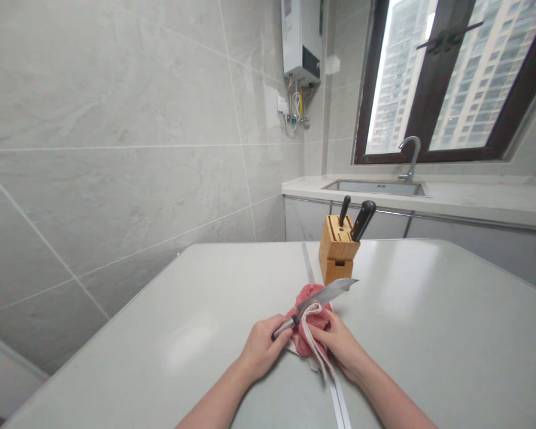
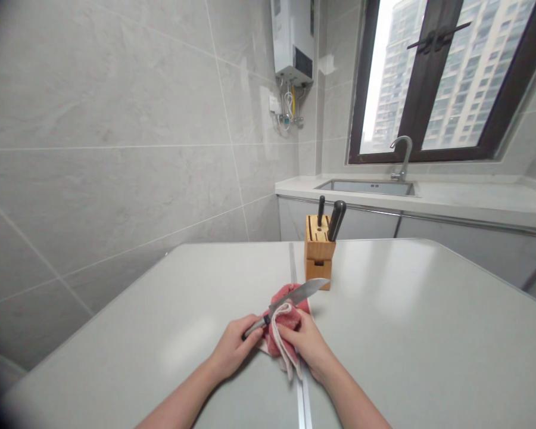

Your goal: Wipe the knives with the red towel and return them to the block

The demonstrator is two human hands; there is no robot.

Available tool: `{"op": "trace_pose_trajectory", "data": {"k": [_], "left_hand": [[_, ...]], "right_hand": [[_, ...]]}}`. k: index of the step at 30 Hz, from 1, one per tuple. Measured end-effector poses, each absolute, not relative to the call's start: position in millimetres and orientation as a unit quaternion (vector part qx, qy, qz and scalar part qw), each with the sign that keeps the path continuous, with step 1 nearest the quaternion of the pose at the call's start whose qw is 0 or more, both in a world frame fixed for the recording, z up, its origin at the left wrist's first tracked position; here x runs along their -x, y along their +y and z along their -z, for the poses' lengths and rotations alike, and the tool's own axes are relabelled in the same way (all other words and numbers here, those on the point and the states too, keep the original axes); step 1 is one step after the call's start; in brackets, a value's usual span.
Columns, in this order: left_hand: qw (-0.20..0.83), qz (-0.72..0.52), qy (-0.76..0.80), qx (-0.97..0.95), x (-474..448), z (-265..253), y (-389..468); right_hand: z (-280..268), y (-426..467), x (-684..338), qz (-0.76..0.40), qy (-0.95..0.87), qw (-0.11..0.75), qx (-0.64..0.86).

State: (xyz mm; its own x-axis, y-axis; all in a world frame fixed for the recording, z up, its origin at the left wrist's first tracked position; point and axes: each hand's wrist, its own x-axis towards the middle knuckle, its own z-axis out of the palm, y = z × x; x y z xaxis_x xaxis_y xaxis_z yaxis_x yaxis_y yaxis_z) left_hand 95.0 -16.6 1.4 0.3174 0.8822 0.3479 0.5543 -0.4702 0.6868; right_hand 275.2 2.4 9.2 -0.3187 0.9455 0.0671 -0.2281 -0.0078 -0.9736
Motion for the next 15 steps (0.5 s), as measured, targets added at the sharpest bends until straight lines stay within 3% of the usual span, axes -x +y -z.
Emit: {"op": "trace_pose_trajectory", "data": {"k": [15], "left_hand": [[0.248, -0.351, 0.446, -0.785, -96, -9, -19]], "right_hand": [[6, 5, -277, -0.616, -0.505, 0.459, 0.395]]}}
